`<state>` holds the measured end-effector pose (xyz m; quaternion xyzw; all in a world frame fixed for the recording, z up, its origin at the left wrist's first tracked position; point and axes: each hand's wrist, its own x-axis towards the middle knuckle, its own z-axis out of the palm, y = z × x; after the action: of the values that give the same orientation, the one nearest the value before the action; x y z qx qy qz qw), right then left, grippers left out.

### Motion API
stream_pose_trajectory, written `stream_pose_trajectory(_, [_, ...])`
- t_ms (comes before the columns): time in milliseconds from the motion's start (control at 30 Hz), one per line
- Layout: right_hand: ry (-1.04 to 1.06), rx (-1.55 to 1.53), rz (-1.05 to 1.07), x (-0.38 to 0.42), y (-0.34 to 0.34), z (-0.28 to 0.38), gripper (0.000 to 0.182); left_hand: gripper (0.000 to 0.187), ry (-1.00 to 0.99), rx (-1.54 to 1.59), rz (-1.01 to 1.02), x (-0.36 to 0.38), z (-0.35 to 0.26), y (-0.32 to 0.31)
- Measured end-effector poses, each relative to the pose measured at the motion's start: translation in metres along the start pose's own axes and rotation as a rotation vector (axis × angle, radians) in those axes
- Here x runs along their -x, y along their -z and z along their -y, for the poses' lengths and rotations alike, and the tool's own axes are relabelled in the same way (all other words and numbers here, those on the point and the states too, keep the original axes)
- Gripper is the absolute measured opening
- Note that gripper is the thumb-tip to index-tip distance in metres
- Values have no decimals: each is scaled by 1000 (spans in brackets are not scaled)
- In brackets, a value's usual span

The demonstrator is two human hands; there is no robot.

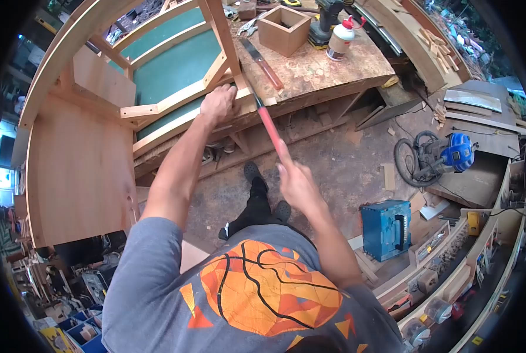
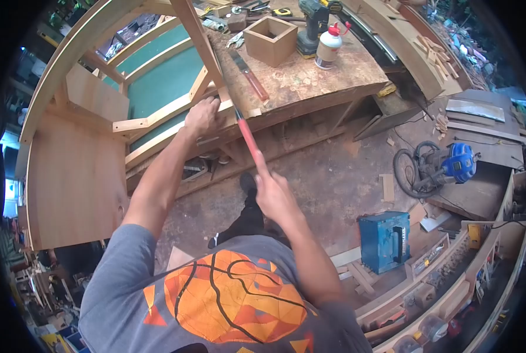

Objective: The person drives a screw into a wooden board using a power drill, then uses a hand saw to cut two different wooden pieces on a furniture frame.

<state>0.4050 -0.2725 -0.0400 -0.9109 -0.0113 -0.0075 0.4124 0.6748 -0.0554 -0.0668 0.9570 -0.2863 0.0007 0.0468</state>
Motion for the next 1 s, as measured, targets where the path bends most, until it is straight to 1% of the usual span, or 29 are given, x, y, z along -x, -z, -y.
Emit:
stream_pose_trajectory(33, [1, -9, 7, -10, -1, 1, 72, 34, -4, 0, -9, 0, -3, 0])
stream_pose_trajectory(67, [-39, 43, 23, 0, 2, 6, 73, 33, -1, 2, 5, -2, -1, 4])
stream_pose_trajectory(100, [-13, 34, -2, 20, 3, 3, 73, 33, 12, 15, 28, -2, 0, 4])
stream_pose_trajectory(133, [-34, 20, 23, 55, 10, 1, 74, 34, -10, 25, 8, -1, 3, 1])
stream_pose_trajectory(167, [-47, 10, 45, 73, 19, 2, 74, 34, 1, 34, 10, -3, 3, 1])
stream_pose_trajectory(200, [-38, 18, 61, 69, 25, 2, 74, 34, 16, 34, 3, -4, 1, 2])
stream_pose_trajectory(267, [-96, 96, 92, 68, 23, 11, 74, 34, 12, 40, -12, 2, -2, 2])
stream_pose_trajectory(300, [-90, 94, 73, 41, 16, 10, 74, 34, 1, 29, -25, -3, 1, 7])
stream_pose_trajectory(333, [-52, 19, 24, 5, 3, 9, 73, 34, -5, 20, -13, -3, 2, 5])
stream_pose_trajectory(367, [-12, -50, -18, -12, 0, 7, 73, 34, -4, 16, -1, 0, 1, 0])
stream_pose_trajectory(433, [-16, -18, -22, -2, 7, 11, 73, 34, -19, 21, 13, -3, 3, 2])
stream_pose_trajectory(500, [-59, 22, 24, 47, 12, 11, 74, 39, -13, 63, 18, -4, 7, -4])
stream_pose_trajectory(567, [-11, -33, 24, 81, 26, 2, 73, 35, 1, 61, 5, -10, 4, 2])
stream_pose_trajectory(600, [-74, 55, 95, 75, 35, 11, 73, 33, 0, 46, 22, -1, 3, 1])
stream_pose_trajectory(633, [-94, 38, 102, 60, 27, 14, 73, 33, -6, 44, 48, 11, 3, -3])
stream_pose_trajectory(667, [-52, 3, 45, 23, 20, 12, 73, 33, -1, 27, 35, 5, 4, -1])
stream_pose_trajectory(700, [-11, -23, -9, 3, 16, 11, 75, 34, 5, 17, 20, -2, 3, -2])
stream_pose_trajectory(800, [-39, 58, 17, -4, 8, 10, 74, 35, -17, 33, -4, -2, 6, -4])
stream_pose_trajectory(833, [-45, 58, 21, 16, 12, 8, 74, 35, -17, 37, 2, -2, 6, -4])
stream_pose_trajectory(867, [-27, 19, 32, 54, 19, 3, 73, 36, -3, 38, 23, 0, 3, -3])
stream_pose_trajectory(900, [1, -14, 39, 69, 29, 6, 73, 36, 15, 39, 33, -2, 2, 0])
stream_pose_trajectory(933, [4, -6, 56, 65, 35, 4, 73, 32, 13, 31, 30, -1, 0, 2])
stream_pose_trajectory(1000, [-95, 90, 127, 55, 32, 14, 72, 29, 14, 35, 42, 7, 3, -10])
